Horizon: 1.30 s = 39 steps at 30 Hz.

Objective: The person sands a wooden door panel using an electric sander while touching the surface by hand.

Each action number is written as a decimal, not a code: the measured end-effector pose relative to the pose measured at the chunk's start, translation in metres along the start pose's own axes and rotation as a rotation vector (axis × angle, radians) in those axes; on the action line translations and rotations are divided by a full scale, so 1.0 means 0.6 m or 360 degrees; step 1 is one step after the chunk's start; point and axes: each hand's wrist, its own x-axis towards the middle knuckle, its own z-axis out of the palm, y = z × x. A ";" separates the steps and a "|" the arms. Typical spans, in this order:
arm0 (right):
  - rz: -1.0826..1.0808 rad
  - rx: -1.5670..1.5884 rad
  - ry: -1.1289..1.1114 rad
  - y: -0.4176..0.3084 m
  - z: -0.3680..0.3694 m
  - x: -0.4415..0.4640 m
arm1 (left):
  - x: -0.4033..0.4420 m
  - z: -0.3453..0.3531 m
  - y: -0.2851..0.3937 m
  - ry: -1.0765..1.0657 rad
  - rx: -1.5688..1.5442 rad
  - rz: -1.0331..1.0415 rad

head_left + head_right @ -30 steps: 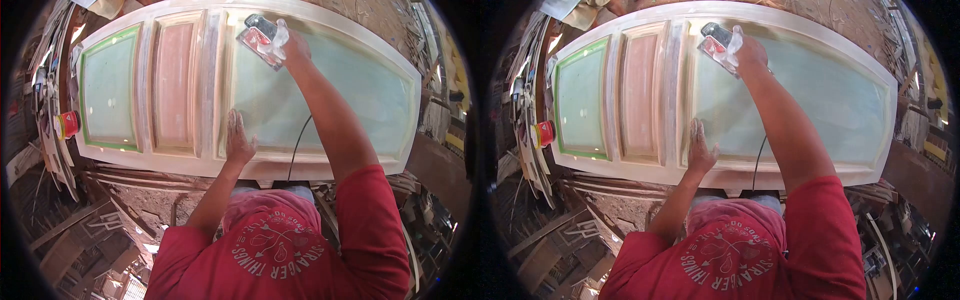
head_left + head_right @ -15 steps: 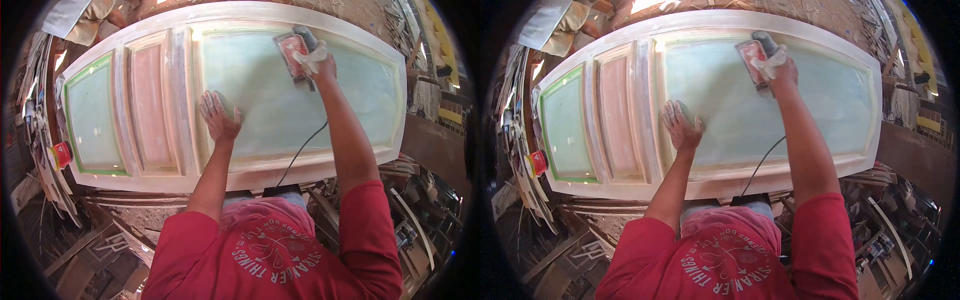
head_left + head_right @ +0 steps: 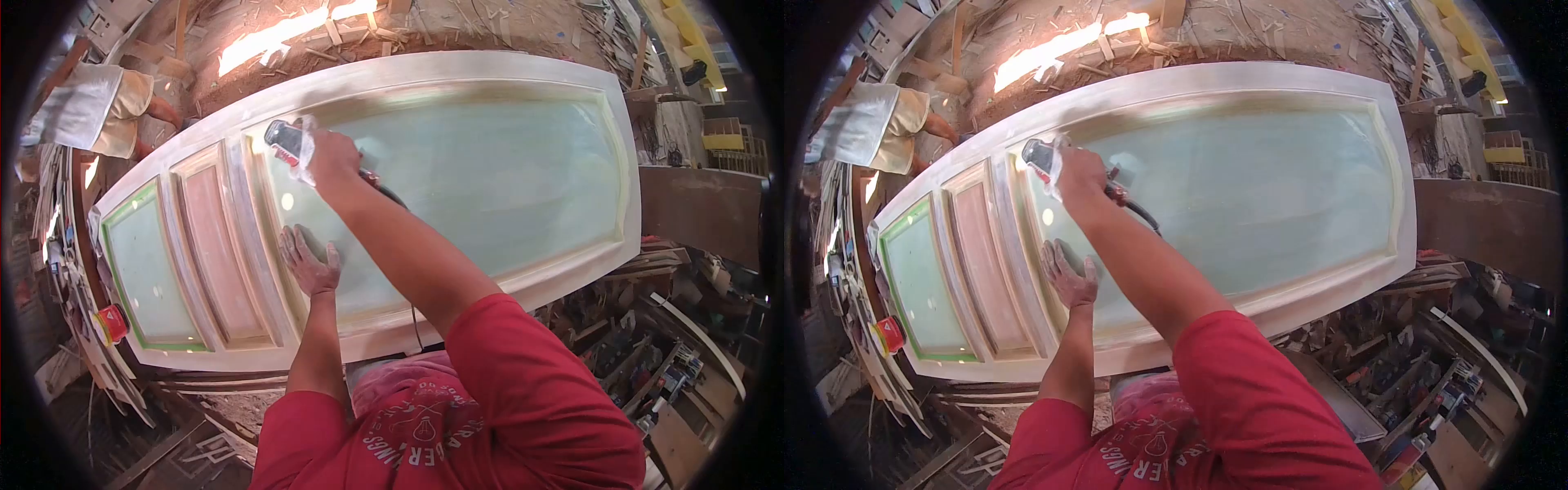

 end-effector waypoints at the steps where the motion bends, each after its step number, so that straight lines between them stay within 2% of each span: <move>1: 0.0026 0.0017 0.0063 0.023 -0.007 0.005 | 0.002 0.001 0.003 -0.0001 0.0008 -0.0009; 7: 0.0253 0.0049 0.0386 0.240 -0.094 -0.028 | 0.004 -0.006 0.013 0.0009 0.0062 0.0007; 15: 0.0838 -0.0020 0.0749 0.506 -0.246 -0.075 | 0.004 -0.004 0.014 -0.0016 0.0127 0.0003; 20: 0.0975 -0.0103 0.0815 0.673 -0.291 -0.060 | 0.008 -0.003 0.016 -0.0007 0.0169 0.0030; 23: 0.0892 -0.0070 0.0748 0.655 -0.288 -0.073 | 0.009 -0.001 0.015 -0.0001 0.0176 0.0033; 25: 0.0718 -0.0030 0.0699 0.623 -0.265 -0.089 | 0.005 -0.001 0.016 0.0001 0.0181 0.0031; 35: 0.0247 0.0114 0.0312 0.363 -0.188 -0.139 | 0.003 0.002 0.006 -0.0047 0.0193 0.0037; 39: -0.0167 0.0008 0.0275 0.366 -0.180 -0.115 | 0.003 0.003 0.005 -0.0064 0.0211 0.0033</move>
